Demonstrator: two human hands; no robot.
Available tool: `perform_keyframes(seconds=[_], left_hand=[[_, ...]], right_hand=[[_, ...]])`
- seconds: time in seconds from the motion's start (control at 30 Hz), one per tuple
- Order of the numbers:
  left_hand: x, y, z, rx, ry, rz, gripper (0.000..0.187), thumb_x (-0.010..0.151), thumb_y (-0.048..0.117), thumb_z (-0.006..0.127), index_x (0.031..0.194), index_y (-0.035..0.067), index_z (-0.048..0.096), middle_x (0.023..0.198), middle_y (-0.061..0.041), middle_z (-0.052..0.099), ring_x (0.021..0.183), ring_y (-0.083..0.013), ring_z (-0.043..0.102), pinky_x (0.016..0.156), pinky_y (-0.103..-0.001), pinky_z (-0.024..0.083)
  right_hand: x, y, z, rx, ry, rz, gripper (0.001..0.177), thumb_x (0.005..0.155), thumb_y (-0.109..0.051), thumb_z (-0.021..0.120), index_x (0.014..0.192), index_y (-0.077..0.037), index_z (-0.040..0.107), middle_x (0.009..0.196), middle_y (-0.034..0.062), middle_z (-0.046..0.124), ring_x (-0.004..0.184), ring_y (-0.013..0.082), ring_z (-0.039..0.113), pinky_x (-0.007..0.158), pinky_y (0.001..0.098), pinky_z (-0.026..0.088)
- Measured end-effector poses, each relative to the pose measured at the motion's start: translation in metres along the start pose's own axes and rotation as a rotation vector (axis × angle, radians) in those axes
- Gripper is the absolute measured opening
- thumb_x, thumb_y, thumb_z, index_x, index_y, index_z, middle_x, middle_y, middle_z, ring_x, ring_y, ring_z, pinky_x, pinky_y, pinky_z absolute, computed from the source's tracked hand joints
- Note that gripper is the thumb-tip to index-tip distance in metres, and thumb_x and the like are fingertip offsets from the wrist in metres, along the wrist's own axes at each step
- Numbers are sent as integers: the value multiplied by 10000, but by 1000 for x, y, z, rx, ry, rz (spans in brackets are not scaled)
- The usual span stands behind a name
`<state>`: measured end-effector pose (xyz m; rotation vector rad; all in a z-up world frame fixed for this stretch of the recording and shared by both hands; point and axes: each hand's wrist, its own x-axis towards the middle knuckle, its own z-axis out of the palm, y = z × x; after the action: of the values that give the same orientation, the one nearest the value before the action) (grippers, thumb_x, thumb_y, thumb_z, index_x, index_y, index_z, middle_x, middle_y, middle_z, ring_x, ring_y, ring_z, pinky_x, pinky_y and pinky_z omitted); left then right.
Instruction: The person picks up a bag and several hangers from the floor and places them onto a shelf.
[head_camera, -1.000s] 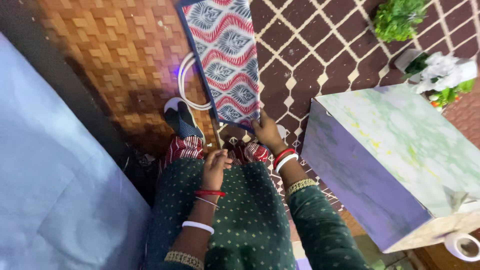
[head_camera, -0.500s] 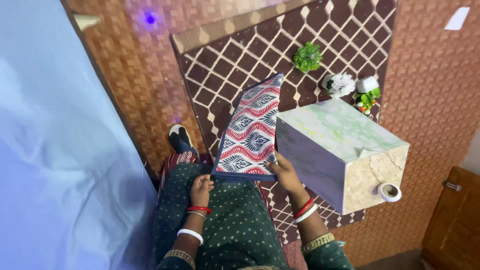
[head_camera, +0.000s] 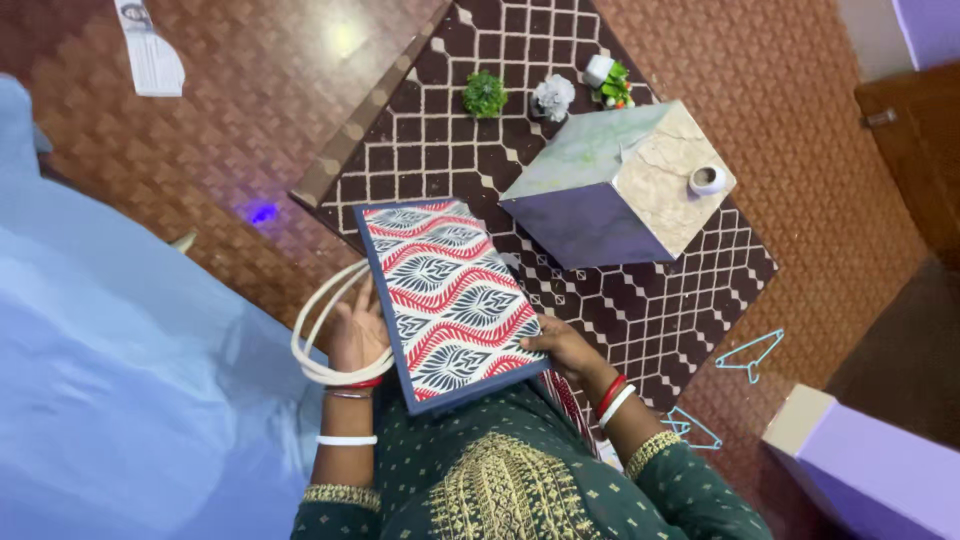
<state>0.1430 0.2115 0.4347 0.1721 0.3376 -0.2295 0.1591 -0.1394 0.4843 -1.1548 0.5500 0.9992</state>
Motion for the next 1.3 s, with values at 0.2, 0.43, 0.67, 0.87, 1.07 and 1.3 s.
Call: perform_keyframes(seconds=[0.2, 0.43, 0.67, 0.87, 1.07, 1.3], left_hand=[[-26, 1, 70, 514, 10, -315, 1004, 791, -90, 678, 1656, 80, 196, 1505, -196, 456, 1351, -295, 494, 1129, -429, 415], [-28, -88, 150, 834, -312, -632, 1154, 703, -135, 677, 1641, 111, 52, 1572, -164, 396, 1414, -273, 429, 1144, -389, 385], [-54, -227, 153, 1120, -808, -726, 1094, 752, -80, 688, 1652, 39, 78, 1647, -169, 310, 1489, -240, 339, 1202, -334, 295], [-108, -363, 187, 997, -895, -1014, 1077, 770, -6, 645, 1697, 49, 100, 1728, -160, 218, 1356, -277, 372, 1070, -392, 318], [-196, -509, 220, 1094, -1170, -1027, 1019, 817, 39, 673, 1637, -32, 73, 1712, -217, 121, 1582, -260, 134, 1241, -356, 148], [-238, -609, 233, 845, -1126, -1225, 956, 868, 158, 624, 1649, -38, 109, 1704, -277, 240, 1569, -327, 268, 1249, -390, 222]], right_hand=[[-39, 66, 23, 40, 130, -145, 521, 904, -23, 692, 1377, 154, 562, 1184, 183, 729, 1056, 246, 677, 1009, 373, 522], [-120, 103, 19, -589, 616, -179, 853, 840, -317, 693, 1590, -91, 358, 1453, 196, 481, 1315, 291, 508, 1104, 401, 420], [-194, 151, 6, -300, 407, -472, 1094, 908, -709, 538, 1656, -80, 47, 1700, 271, 42, 1582, 375, 84, 1252, 457, 181], [-330, 202, -26, 0, 573, -697, 1062, 879, -346, 740, 1651, -102, 54, 1689, 227, 162, 1537, 327, 215, 1214, 431, 254], [-444, 280, -90, 306, 748, -821, 949, 792, 81, 543, 1641, -118, 169, 1650, 115, 323, 1473, 215, 368, 1072, 334, 392], [-482, 389, -157, 516, 982, -1031, 817, 788, 199, 400, 1585, 23, 361, 1530, 158, 514, 1377, 216, 518, 1121, 310, 437]])
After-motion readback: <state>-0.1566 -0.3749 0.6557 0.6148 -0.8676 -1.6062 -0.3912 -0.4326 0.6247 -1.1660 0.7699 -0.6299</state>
